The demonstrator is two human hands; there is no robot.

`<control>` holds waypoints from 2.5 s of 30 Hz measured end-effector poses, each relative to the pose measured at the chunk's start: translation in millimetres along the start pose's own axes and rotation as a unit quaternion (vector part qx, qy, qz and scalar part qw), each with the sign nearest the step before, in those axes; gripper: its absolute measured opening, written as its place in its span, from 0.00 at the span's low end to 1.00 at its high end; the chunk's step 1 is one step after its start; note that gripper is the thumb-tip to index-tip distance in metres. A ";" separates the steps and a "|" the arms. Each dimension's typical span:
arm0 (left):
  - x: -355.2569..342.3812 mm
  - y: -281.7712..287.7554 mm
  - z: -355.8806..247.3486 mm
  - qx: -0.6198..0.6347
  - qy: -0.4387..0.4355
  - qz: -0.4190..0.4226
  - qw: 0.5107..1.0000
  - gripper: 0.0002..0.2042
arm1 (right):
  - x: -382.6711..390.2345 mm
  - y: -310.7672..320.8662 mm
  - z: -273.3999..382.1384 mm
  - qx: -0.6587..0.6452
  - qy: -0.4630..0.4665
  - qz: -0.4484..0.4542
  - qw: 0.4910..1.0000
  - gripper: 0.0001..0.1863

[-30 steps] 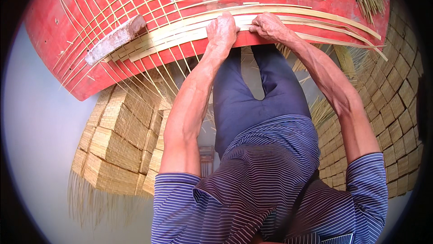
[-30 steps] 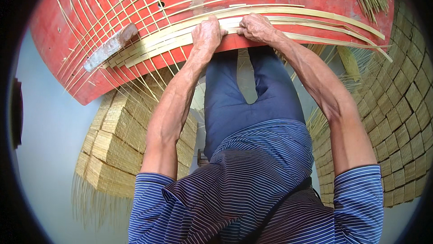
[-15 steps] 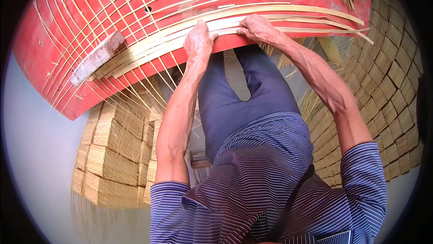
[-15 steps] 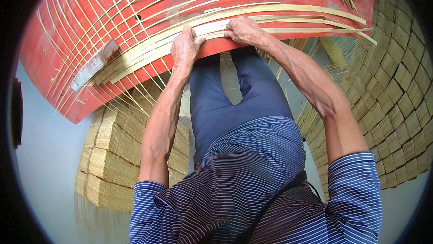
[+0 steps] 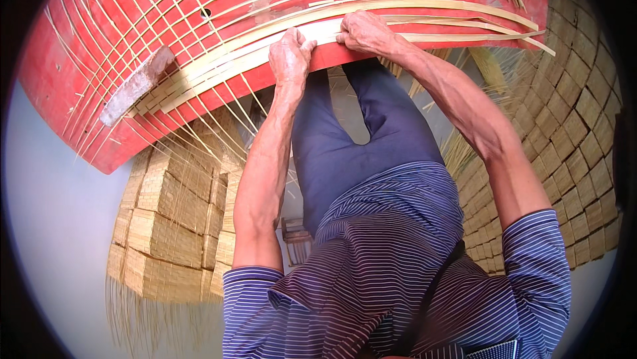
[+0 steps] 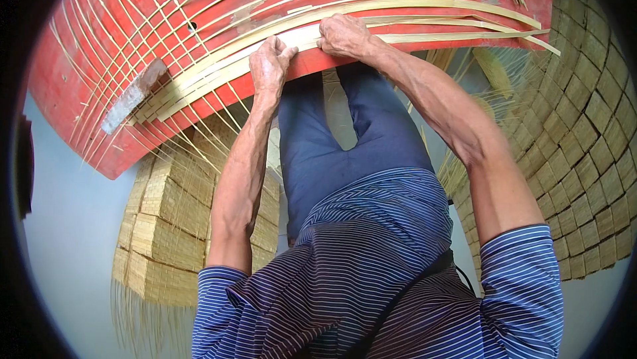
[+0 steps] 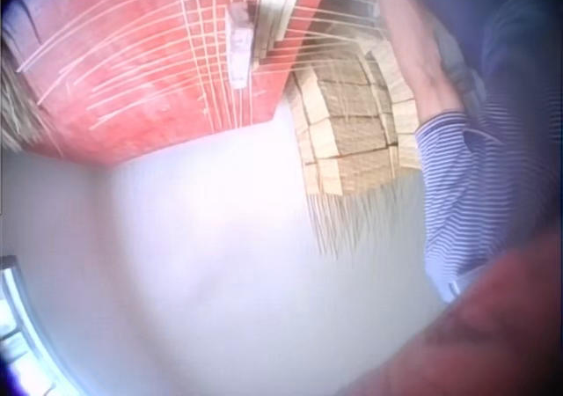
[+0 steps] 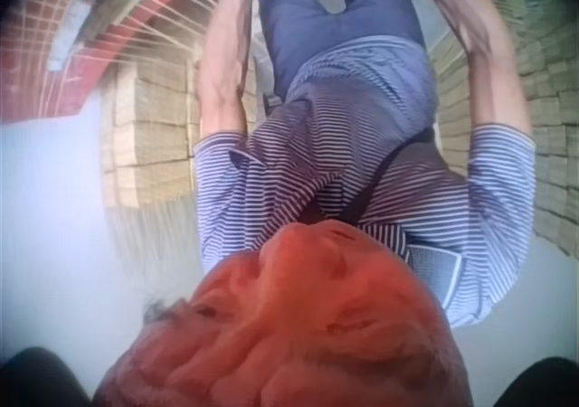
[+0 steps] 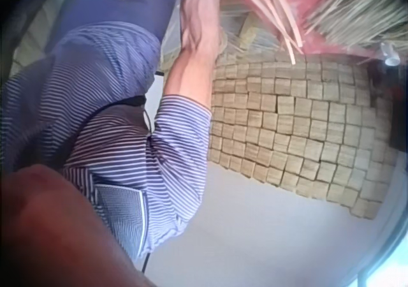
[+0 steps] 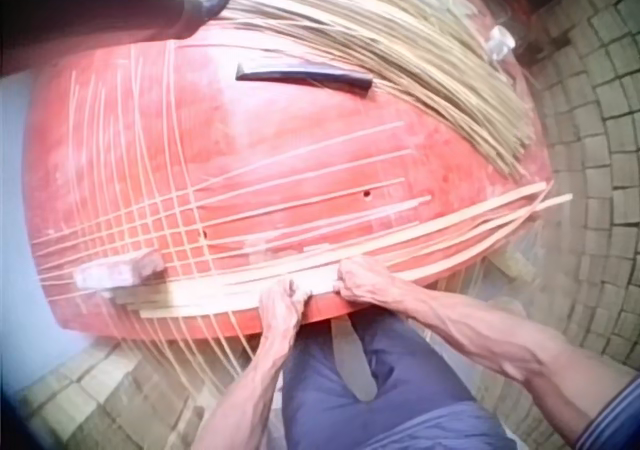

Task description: The person weaves thin bamboo strips on a red work surface, interlacing them into a grid pattern. They repeatedly pick up strips, thread them through existing weaves, and press them into place to build the mat.

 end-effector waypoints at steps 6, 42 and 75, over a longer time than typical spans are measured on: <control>0.6 -1.8 -0.9 -0.007 0.006 -0.005 1.000 0.12 | -0.8 -0.5 -2.2 -0.005 0.001 -0.001 1.000 0.14; -1.1 -15.1 9.8 0.354 0.104 0.026 0.929 0.16 | -35.8 -44.5 49.8 -0.432 -0.083 0.043 0.897 0.10; -8.0 -2.5 -5.9 -0.080 0.010 0.045 0.996 0.20 | 207.4 80.1 -273.2 0.019 -0.104 -0.031 0.994 0.14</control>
Point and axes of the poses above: each hand's wrist, its own x-axis away from the middle knuckle, its own y-axis out of the back of the hand, z = x × y, the point moved 3 cm from there along -x, towards the middle knuckle, and after that the axes turned 12 degrees about z, right-handed, at the moved point
